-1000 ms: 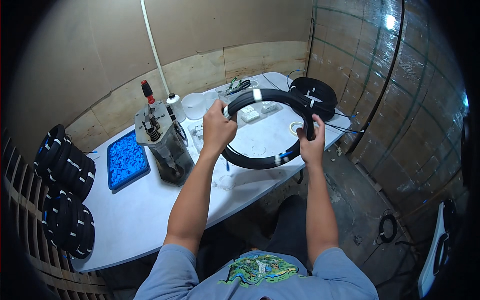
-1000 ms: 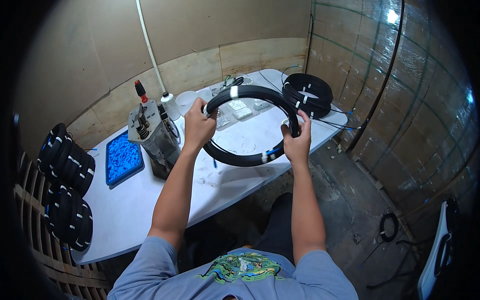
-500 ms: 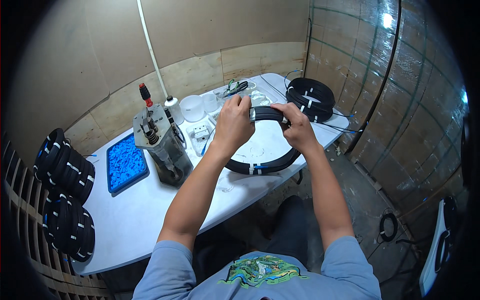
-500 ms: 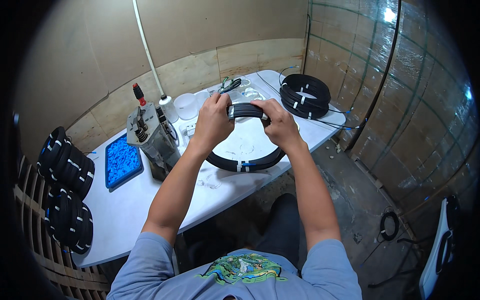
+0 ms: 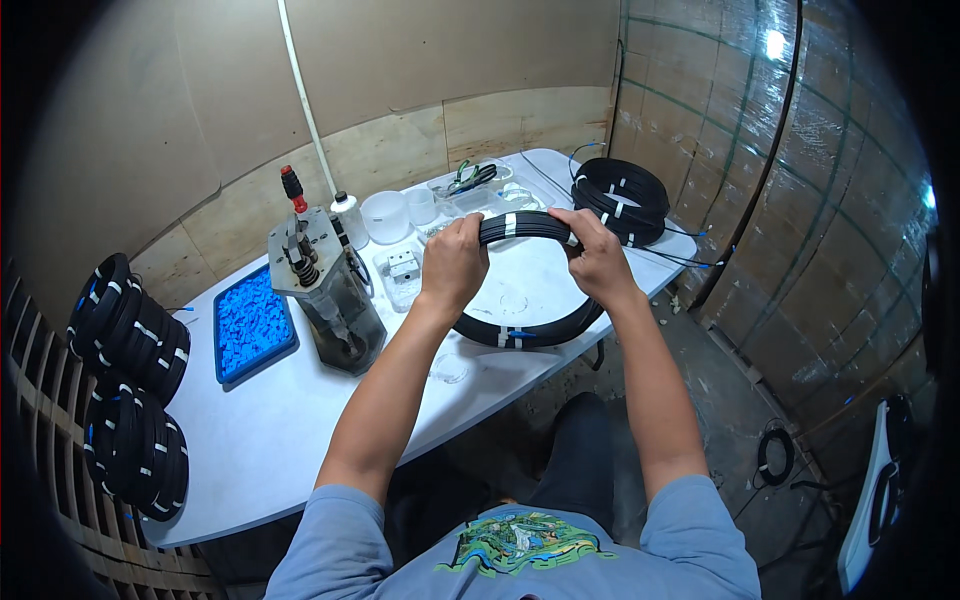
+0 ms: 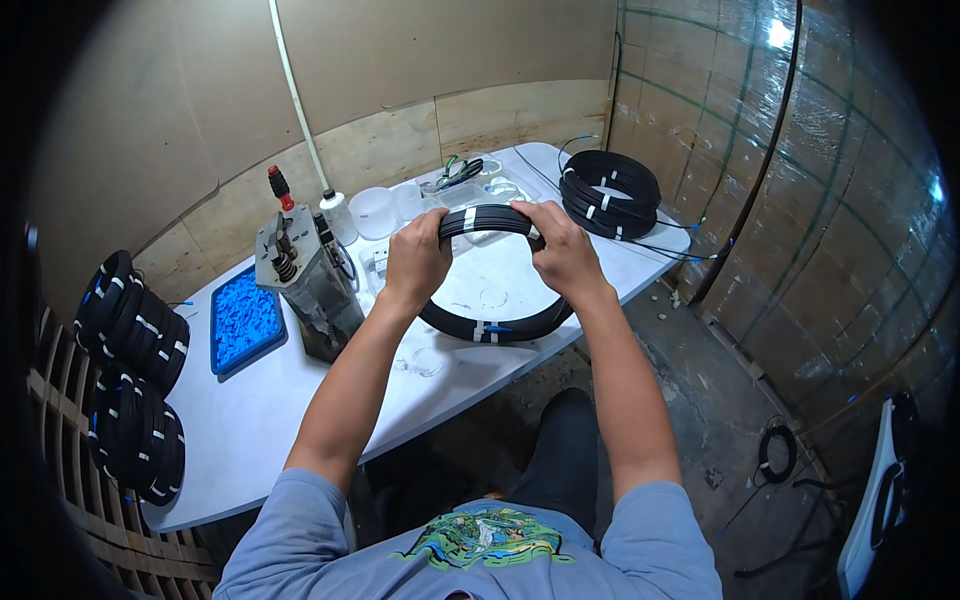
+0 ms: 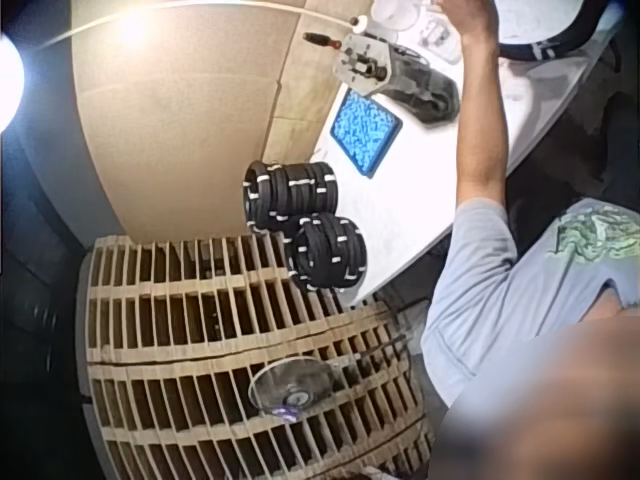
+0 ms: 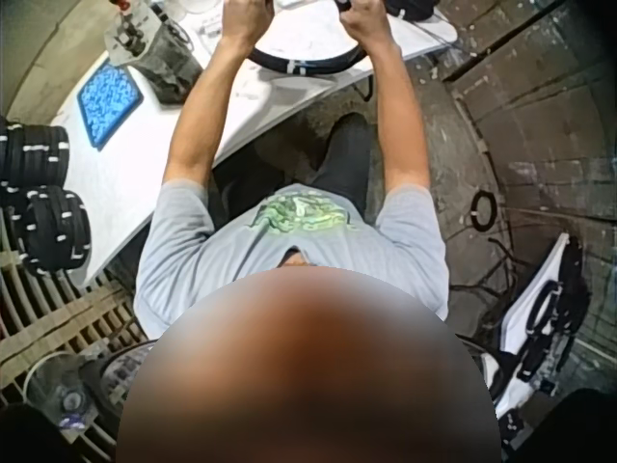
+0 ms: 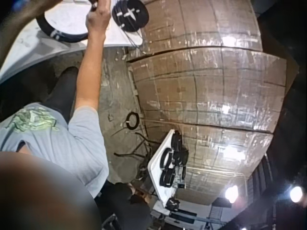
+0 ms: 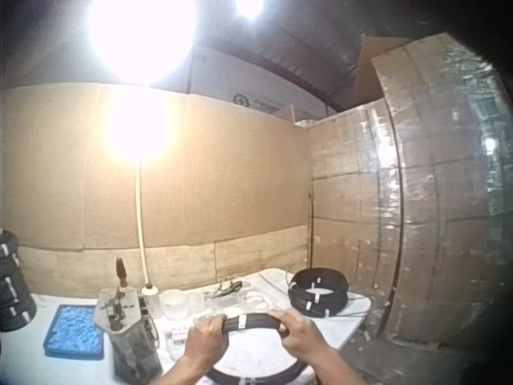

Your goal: Applying tape to secure a coil of black wire.

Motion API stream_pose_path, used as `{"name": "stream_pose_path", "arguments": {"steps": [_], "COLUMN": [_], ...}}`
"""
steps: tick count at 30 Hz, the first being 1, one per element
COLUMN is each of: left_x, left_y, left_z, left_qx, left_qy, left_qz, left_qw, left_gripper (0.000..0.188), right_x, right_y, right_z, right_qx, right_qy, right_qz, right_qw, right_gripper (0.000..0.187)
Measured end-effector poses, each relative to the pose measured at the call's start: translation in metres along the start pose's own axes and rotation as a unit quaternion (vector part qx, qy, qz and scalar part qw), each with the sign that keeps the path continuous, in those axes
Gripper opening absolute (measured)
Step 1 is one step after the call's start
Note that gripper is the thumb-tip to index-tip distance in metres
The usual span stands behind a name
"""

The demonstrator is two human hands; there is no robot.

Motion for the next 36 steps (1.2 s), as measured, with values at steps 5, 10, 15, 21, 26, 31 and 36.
{"name": "stream_pose_path", "arguments": {"steps": [5, 10, 15, 21, 26, 31, 36], "left_x": [0.009, 0.014, 0.015, 0.019, 0.01, 0.035, 0.046], "left_y": [-0.006, -0.018, -0.024, -0.024, -0.002, -0.021, -0.046], "left_z": [-0.003, -0.004, -0.012, -0.012, -0.011, 0.005, -0.027], "left_qx": [-0.016, 0.023, 0.021, -0.068, -0.082, -0.073, 0.025], "left_qy": [0.059, 0.09, 0.09, 0.118, 0.113, 0.094, 0.215], "left_qz": [-0.018, -0.034, -0.051, -0.016, 0.039, 0.006, -0.056], "left_qw": [0.998, 0.995, 0.994, 0.991, 0.989, 0.993, 0.975], "left_gripper": [0.01, 0.01, 0.013, 0.02, 0.023, 0.013, 0.015], "right_x": [0.004, 0.013, 0.016, 0.022, 0.021, 0.013, 0.02], "right_y": [0.0, 0.023, 0.035, 0.016, 0.003, -0.004, 0.015], "right_z": [0.004, -0.007, -0.002, -0.006, 0.003, 0.007, -0.008], "right_qx": [-0.029, -0.083, -0.155, -0.104, -0.067, -0.018, -0.033], "right_qy": [0.001, 0.039, 0.002, 0.049, 0.033, -0.013, -0.016], "right_qz": [-0.005, 0.039, 0.118, 0.013, 0.008, -0.021, 0.004], "right_qw": [1.0, 0.995, 0.981, 0.993, 0.997, 1.0, 0.999], "right_gripper": [0.054, 0.049, 0.043, 0.029, 0.034, 0.037, 0.039]}}
Point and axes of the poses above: each hand's wrist, its own x-axis towards the middle knuckle, its own z-axis out of the back of the hand, y = z × x, the point moved 10 cm from there along x, towards the middle knuckle
